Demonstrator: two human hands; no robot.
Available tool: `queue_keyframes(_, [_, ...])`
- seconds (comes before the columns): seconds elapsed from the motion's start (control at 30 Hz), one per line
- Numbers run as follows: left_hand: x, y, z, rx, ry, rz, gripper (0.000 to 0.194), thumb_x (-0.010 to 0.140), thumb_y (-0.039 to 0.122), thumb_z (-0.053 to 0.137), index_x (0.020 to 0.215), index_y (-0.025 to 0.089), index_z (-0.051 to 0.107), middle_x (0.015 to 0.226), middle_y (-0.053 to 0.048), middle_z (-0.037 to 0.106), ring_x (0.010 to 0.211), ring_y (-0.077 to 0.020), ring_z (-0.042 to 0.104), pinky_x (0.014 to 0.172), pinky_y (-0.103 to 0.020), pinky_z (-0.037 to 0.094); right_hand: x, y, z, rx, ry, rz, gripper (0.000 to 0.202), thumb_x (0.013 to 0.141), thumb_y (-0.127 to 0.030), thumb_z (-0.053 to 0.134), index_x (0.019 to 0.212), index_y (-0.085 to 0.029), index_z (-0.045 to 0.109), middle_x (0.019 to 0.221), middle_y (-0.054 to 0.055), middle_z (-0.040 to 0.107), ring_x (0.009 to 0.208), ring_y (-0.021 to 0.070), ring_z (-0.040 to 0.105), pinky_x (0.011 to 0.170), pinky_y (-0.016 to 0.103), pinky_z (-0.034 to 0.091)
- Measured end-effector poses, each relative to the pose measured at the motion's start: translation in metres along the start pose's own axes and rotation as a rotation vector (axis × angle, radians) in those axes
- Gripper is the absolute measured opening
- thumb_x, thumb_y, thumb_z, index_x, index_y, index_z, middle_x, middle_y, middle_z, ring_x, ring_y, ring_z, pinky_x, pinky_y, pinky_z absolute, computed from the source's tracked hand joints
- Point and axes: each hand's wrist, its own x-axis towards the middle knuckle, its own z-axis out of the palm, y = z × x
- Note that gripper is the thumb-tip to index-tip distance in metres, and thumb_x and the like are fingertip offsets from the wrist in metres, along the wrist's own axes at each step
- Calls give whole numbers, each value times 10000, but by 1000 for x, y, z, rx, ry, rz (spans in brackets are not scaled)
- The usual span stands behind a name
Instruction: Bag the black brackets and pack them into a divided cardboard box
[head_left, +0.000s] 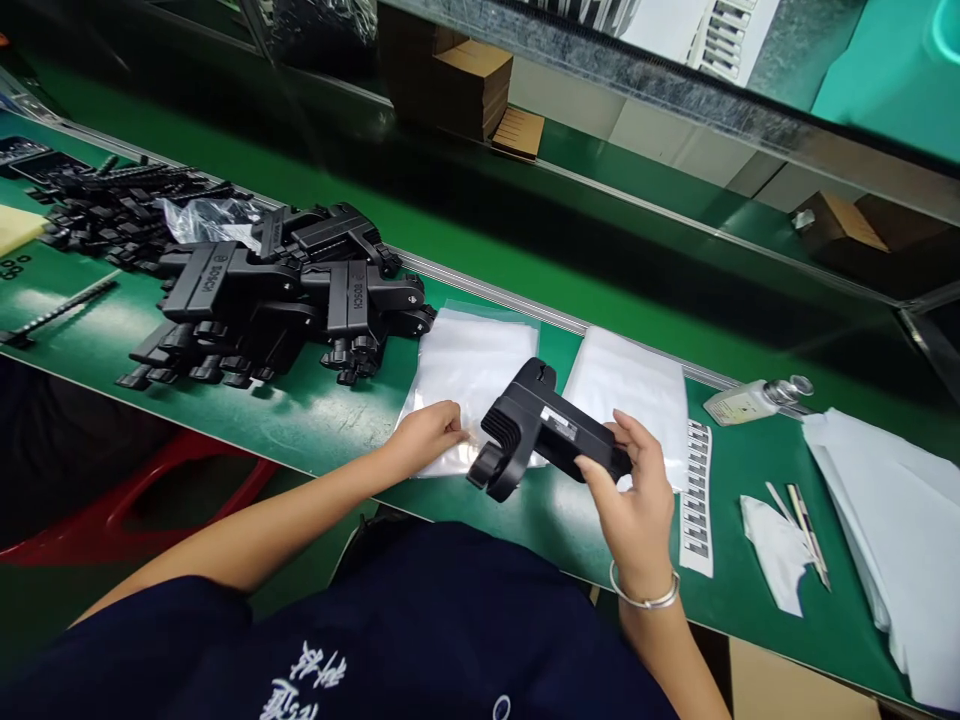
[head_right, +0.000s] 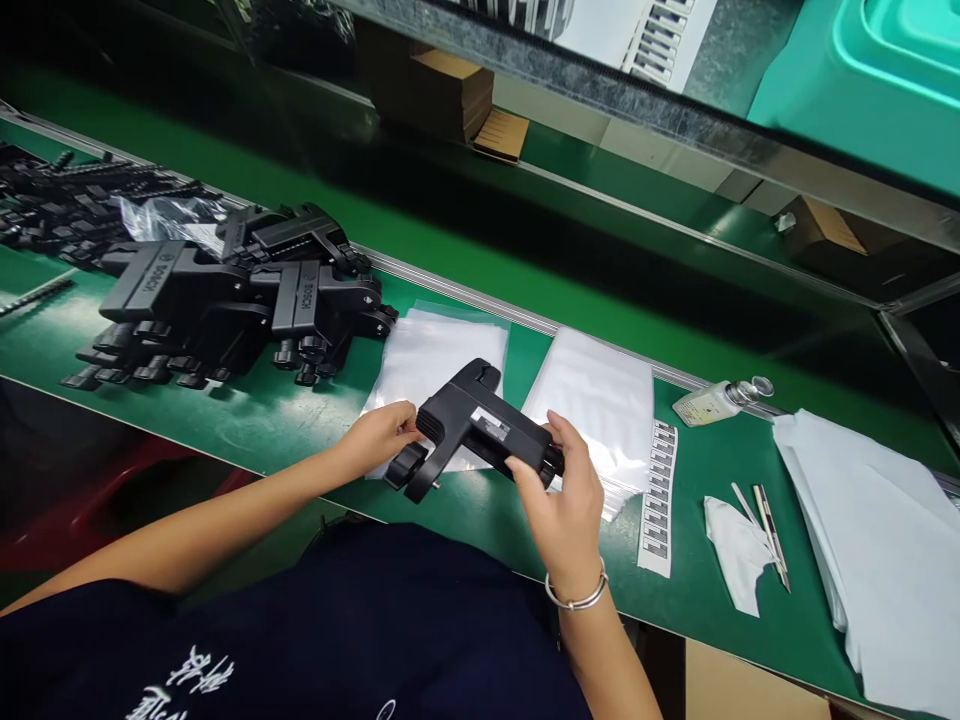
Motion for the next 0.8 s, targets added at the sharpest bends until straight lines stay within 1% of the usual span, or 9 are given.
queue_keyframes(0.1, [2, 3, -7, 12, -79, 52, 152, 848, 265, 469, 741, 197, 554, 774, -19, 640, 728, -198, 598, 587, -263, 339, 3, 1, -8, 246, -144, 327, 459, 829, -392, 657, 1251, -259, 531, 994, 52, 673, 902, 209, 648, 778, 370, 558])
queue_keyframes(0.17, [2, 4, -13, 55, -129, 88, 211, 863, 244, 405, 745, 198, 574, 776, -27, 655, 735, -202, 603, 596, -266, 337, 5, 3, -12, 366, -198, 436, 455, 803, -398, 673, 1216, -252, 549, 948, 40, 677, 864, 197, 646, 754, 354, 553])
queue_keyframes(0.23, [3, 5, -19, 66, -167, 99, 255, 870, 235, 366, 742, 199, 584, 769, -29, 662, 730, -199, 605, 602, -267, 345, 6, 5, -14, 429, -214, 485, 458, 782, -396, 687, 1195, -246, 555, 931, 35, 677, 847, 191, 643, 749, 347, 545])
queue_keyframes(0.33, [5, 9, -25, 57, -135, 67, 221, 861, 237, 387, 762, 199, 581, 798, -26, 670, 736, -192, 605, 601, -265, 356, 5, 8, -15, 452, -210, 510, 463, 769, -398, 693, 1185, -246, 556, 924, 31, 675, 842, 187, 638, 753, 345, 535])
queue_keyframes(0.43, [4, 14, -23, 135, -4, 38, 173, 864, 223, 407, 809, 196, 569, 867, -40, 668, 770, -195, 607, 595, -269, 354, 4, 9, -16, 442, -205, 511, 474, 759, -397, 701, 1187, -256, 553, 928, 27, 675, 854, 190, 634, 770, 351, 525])
queue_keyframes(0.57, [1, 16, -18, 248, 204, 59, 206, 907, 256, 389, 837, 194, 572, 920, -67, 654, 858, -214, 602, 633, -282, 371, 3, 12, -18, 448, -209, 515, 483, 751, -392, 711, 1188, -266, 549, 928, 22, 673, 860, 191, 626, 784, 356, 512])
queue_keyframes(0.63, [2, 14, -18, 221, 190, 64, 212, 899, 262, 391, 818, 196, 575, 902, -61, 653, 835, -207, 601, 637, -279, 381, 2, 15, -17, 488, -208, 513, 483, 748, -385, 719, 1184, -268, 549, 924, 21, 667, 853, 188, 620, 776, 349, 510])
queue_keyframes(0.73, [6, 9, -21, 49, 55, 72, 195, 855, 252, 410, 770, 198, 576, 843, -38, 654, 771, -187, 602, 631, -264, 401, -3, 28, -13, 603, -191, 476, 497, 749, -381, 731, 1197, -275, 545, 958, 25, 656, 870, 185, 613, 782, 337, 509])
queue_keyframes(0.8, [9, 8, -25, -53, 113, 41, 192, 841, 263, 414, 775, 194, 580, 844, -38, 654, 780, -187, 604, 661, -266, 420, -9, 42, -8, 720, -167, 443, 544, 735, -413, 745, 1221, -280, 541, 1016, 39, 647, 933, 198, 615, 824, 346, 511])
